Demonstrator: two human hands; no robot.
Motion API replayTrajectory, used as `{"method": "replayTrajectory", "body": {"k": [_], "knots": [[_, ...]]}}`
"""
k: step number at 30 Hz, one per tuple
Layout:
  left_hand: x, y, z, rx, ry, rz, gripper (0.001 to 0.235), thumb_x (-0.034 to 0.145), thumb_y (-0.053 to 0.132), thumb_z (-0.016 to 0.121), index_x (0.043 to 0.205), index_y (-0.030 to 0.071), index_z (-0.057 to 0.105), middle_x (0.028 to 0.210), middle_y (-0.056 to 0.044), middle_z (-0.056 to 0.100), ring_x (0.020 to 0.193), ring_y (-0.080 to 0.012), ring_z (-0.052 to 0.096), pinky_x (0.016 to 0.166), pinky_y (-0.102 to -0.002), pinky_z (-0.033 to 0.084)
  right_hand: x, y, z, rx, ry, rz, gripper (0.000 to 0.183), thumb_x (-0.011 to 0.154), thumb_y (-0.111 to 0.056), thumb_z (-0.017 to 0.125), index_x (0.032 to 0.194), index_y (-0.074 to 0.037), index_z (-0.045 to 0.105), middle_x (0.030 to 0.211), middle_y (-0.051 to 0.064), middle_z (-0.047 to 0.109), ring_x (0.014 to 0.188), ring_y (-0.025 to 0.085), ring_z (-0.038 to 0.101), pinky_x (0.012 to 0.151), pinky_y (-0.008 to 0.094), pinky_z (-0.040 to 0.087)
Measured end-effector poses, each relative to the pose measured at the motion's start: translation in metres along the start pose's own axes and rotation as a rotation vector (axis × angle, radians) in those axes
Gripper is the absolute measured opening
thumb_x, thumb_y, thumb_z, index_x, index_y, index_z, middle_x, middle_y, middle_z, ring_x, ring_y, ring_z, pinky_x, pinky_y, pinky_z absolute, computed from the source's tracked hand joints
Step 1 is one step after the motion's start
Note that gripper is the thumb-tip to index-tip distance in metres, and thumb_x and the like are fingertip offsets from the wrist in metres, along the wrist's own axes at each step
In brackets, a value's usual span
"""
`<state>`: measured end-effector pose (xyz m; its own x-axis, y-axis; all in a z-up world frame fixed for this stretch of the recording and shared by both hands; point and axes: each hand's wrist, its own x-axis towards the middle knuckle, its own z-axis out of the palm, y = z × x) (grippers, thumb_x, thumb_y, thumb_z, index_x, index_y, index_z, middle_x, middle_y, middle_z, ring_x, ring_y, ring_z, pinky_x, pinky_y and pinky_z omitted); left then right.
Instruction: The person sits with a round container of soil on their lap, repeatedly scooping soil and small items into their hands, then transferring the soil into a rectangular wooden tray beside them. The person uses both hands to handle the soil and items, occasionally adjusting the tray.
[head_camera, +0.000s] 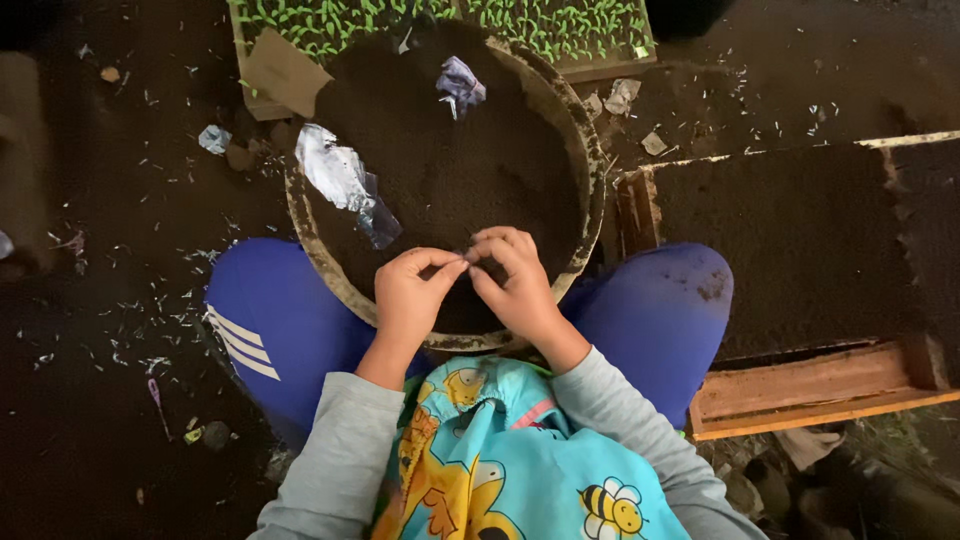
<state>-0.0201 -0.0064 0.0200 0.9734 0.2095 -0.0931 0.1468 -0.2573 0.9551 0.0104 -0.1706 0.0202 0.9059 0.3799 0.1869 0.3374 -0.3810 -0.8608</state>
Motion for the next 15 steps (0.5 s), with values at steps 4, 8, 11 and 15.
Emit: {"method": "replayTrajectory", "body": {"k": [4, 8, 11, 15], "knots": [[0.001, -0.008, 0.002, -0.057, -0.016, -0.004, 0.013, 0.095, 0.012, 0.067, 0.097, 0.003, 0.075, 0.091, -0.013, 0.072, 0.082, -0.0250, 0.071, 0.067, -0.036, 0.058, -0.002, 0.010, 0.007, 0.076, -0.018, 0.000, 0.015, 0.083, -0.006, 0.070, 0.096, -0.014, 0.066, 0.104, 0.006, 0.063, 0.112, 0.029, 0.056, 0.099, 0.045, 0.039], [0.006, -0.016, 0.003, -0.077, 0.065, 0.090, 0.014, 0.094, 0.018, 0.068, 0.091, 0.006, 0.077, 0.094, -0.012, 0.074, 0.089, -0.0308, 0.070, 0.075, -0.041, 0.055, 0.003, -0.002, 0.009, -0.052, -0.200, -0.062, 0.022, 0.084, -0.009, 0.067, 0.106, -0.009, 0.067, 0.105, 0.011, 0.062, 0.111, 0.032, 0.055, 0.092, 0.046, 0.045], [0.003, 0.006, -0.010, 0.174, 0.110, 0.233, 0.020, 0.089, 0.025, 0.074, 0.092, 0.006, 0.076, 0.090, -0.012, 0.069, 0.087, -0.0310, 0.067, 0.076, -0.040, 0.053, 0.005, -0.002, 0.011, -0.341, -0.270, -0.153, 0.019, 0.081, -0.011, 0.069, 0.100, -0.004, 0.068, 0.097, 0.014, 0.064, 0.104, 0.033, 0.058, 0.087, 0.045, 0.049], [0.003, 0.048, -0.019, 0.565, 0.015, 0.172, 0.046, 0.089, 0.043, 0.069, 0.107, 0.000, 0.075, 0.087, -0.018, 0.071, 0.082, -0.0313, 0.070, 0.068, -0.038, 0.055, 0.000, 0.008, 0.018, -0.814, -0.205, -0.220, 0.034, 0.078, -0.028, 0.070, 0.102, -0.004, 0.070, 0.098, 0.010, 0.065, 0.106, 0.027, 0.057, 0.077, 0.039, 0.050]]}}
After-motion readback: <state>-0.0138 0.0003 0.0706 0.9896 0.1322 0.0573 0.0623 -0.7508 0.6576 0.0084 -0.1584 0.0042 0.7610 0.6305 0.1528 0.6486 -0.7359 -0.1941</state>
